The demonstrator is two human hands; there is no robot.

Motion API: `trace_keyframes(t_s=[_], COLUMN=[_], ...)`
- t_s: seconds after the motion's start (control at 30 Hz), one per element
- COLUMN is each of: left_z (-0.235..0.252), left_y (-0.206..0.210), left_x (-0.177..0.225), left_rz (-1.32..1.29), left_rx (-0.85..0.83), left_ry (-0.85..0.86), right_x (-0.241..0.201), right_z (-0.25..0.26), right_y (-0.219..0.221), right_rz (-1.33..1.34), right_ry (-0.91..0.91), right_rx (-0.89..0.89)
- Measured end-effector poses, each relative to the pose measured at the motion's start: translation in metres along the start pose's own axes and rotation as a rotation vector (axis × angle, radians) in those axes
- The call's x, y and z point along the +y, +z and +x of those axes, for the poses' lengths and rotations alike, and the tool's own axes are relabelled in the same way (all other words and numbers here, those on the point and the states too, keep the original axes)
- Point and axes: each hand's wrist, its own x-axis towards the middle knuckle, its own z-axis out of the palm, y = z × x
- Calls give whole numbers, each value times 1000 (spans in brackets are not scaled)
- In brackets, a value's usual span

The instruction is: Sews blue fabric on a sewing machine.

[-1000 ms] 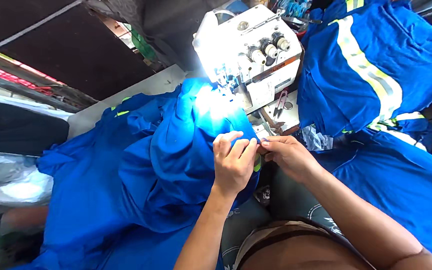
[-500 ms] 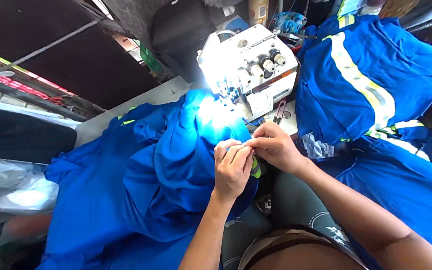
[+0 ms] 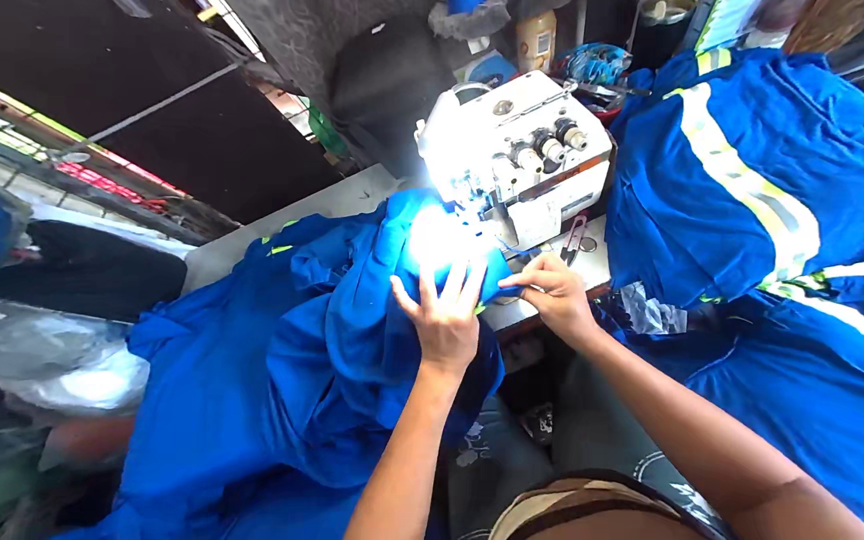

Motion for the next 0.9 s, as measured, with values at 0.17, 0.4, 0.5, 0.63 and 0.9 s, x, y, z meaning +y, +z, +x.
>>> trace_keyframes(t_s=[0.17,0.4,0.5,0.63,0.9], left_z=[67,116,125,89,51], left_y=[-22,27,20,-58,-37], left_x=[-10,-56,-63,-2,121], left_rz=[41,64,132,145,-369], left_rx=[-681,-765,-815,-972,-1221], left_ry=[-323,-170,-312,-553,33], right_x=[4,-5,-20,-31,-39], right_z=[40,39,13,-33,-42], right_y=[17,10,5,-16,-35], right_rz=[-139,-725,-642,-38,1177], right_ry=[-102,-298,-250,180,1226], right_rx=[40,37,33,-81,256])
